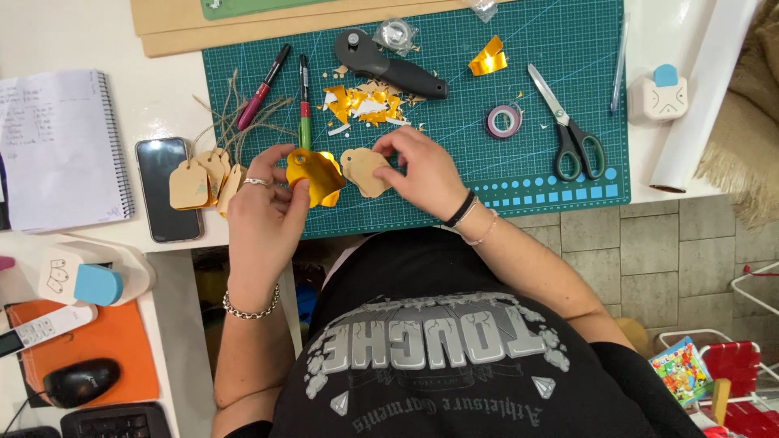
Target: The person assembles craft tags by threading twine through pre-cut holes in cardboard shapes. They repeatedly pull twine from a burlap sack, thread it through the tags, and place the finished items on a cutting mat.
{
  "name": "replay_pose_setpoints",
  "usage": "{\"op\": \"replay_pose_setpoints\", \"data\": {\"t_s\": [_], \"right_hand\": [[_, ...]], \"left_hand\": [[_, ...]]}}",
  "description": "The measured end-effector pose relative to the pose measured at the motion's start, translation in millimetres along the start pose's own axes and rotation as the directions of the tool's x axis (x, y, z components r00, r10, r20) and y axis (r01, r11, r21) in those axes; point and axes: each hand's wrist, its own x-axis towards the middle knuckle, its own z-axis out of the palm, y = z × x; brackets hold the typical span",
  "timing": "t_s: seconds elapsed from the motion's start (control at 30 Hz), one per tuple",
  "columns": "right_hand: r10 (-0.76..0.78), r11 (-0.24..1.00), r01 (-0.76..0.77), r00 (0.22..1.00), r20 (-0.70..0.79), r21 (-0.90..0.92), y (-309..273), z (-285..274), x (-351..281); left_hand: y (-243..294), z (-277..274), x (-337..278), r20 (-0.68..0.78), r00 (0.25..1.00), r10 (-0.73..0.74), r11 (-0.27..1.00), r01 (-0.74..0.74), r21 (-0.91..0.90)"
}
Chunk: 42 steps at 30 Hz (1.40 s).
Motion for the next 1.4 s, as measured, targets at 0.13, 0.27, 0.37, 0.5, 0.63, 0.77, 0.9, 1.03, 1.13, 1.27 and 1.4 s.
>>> {"op": "replay_pose_setpoints", "data": {"t_s": [0.13,0.27,0.37,0.5,0.63,0.77,0.9,1.03,1.13,1.27,1.4], "right_hand": [[0.159,0.917,-0.159,0.987,0.031,0.365,18.4,-15.0,-3.9],[0.258,0.752,-0.279,0.958,0.122,0.597,12.2,-65.7,-20.8],[0.212,0.680,-0.306,0.952,0.221,0.667,-8.0,-87.4,-34.7],[0.250,0.757,-0.271,0.961,0.119,0.594,9.3,-74.1,-44.5],[0.294,0.824,-0.264,0.956,0.020,0.501,28.1,-71.1,-53.2],[0.287,0.891,-0.231,0.953,-0.091,0.392,32.3,-65.5,-57.9],[0.271,0.949,-0.230,0.944,-0.188,0.214,43.7,-54.6,-60.3],[0.198,0.970,-0.230,0.935,-0.295,-0.080,40.1,-45.4,-56.9],[0.134,0.958,-0.212,0.926,-0.354,-0.193,32.3,-42.1,-52.9],[0.063,0.945,-0.173,0.929,-0.366,-0.276,26.9,-41.5,-51.4],[0.039,0.947,-0.162,0.916,-0.400,-0.278,27.0,-40.0,-52.8]], "left_hand": [[-5.8,12.2,1.0,0.037,0.999,-0.032,0.998,0.035,-0.061],[-11.8,44.0,7.5,0.150,0.986,-0.066,0.989,0.085,-0.121],[-5.8,76.6,12.3,0.241,0.967,-0.081,0.976,0.127,-0.180],[6.9,105.9,17.9,0.337,0.938,-0.082,0.960,0.166,-0.228],[11.5,116.8,16.9,0.370,0.926,-0.079,0.907,0.221,-0.358],[3.3,127.6,16.4,0.386,0.920,-0.062,0.893,0.224,-0.391],[2.5,126.6,16.1,0.391,0.920,-0.027,0.909,0.185,-0.373],[0.8,127.1,14.6,0.283,0.944,0.172,0.984,-0.152,-0.093],[5.8,131.5,11.3,0.253,0.882,0.398,0.881,-0.445,0.163],[4.1,141.5,4.8,0.309,0.804,0.509,0.711,-0.595,0.376],[-4.5,147.2,0.8,0.303,0.806,0.509,0.673,-0.592,0.444]]}}
